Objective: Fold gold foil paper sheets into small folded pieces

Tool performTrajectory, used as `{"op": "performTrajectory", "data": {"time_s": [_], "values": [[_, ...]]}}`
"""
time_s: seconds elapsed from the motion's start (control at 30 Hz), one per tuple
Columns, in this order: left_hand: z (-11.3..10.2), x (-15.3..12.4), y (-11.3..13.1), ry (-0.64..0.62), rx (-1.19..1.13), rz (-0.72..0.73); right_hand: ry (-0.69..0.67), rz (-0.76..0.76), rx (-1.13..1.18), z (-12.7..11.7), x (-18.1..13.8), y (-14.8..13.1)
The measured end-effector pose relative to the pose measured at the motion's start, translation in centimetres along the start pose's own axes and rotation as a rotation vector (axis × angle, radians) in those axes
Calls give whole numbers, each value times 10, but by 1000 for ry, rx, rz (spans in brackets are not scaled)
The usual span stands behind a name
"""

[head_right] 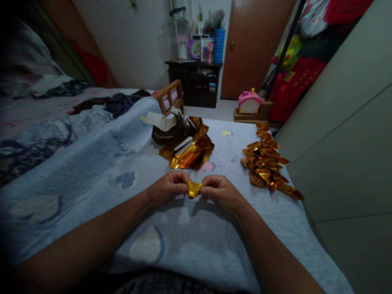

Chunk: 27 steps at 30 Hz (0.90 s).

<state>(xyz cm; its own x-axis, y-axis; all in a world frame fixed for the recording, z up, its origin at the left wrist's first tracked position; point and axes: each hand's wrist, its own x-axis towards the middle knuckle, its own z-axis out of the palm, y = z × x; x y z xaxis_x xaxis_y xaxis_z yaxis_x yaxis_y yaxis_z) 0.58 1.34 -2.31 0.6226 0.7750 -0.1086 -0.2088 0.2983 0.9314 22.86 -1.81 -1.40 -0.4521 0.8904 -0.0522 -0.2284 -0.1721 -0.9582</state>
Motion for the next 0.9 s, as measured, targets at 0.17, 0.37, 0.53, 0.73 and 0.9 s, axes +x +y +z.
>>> {"op": "performTrajectory", "data": {"time_s": [0.17, 0.37, 0.53, 0.73, 0.9], "values": [[1, 0, 1, -18, 24, -12, 9, -14, -5, -2, 0, 0], [1, 0, 2, 2, 13, 13, 7, -29, -24, -3, 0, 2], [2, 0, 2, -10, 24, 18, 13, -30, 33, -2, 1, 2], [1, 0, 2, -12, 20, 7, 7, -28, 0, -4, 0, 2], [1, 1, 2, -9, 40, -6, 20, -15, -35, -4, 0, 1]]}}
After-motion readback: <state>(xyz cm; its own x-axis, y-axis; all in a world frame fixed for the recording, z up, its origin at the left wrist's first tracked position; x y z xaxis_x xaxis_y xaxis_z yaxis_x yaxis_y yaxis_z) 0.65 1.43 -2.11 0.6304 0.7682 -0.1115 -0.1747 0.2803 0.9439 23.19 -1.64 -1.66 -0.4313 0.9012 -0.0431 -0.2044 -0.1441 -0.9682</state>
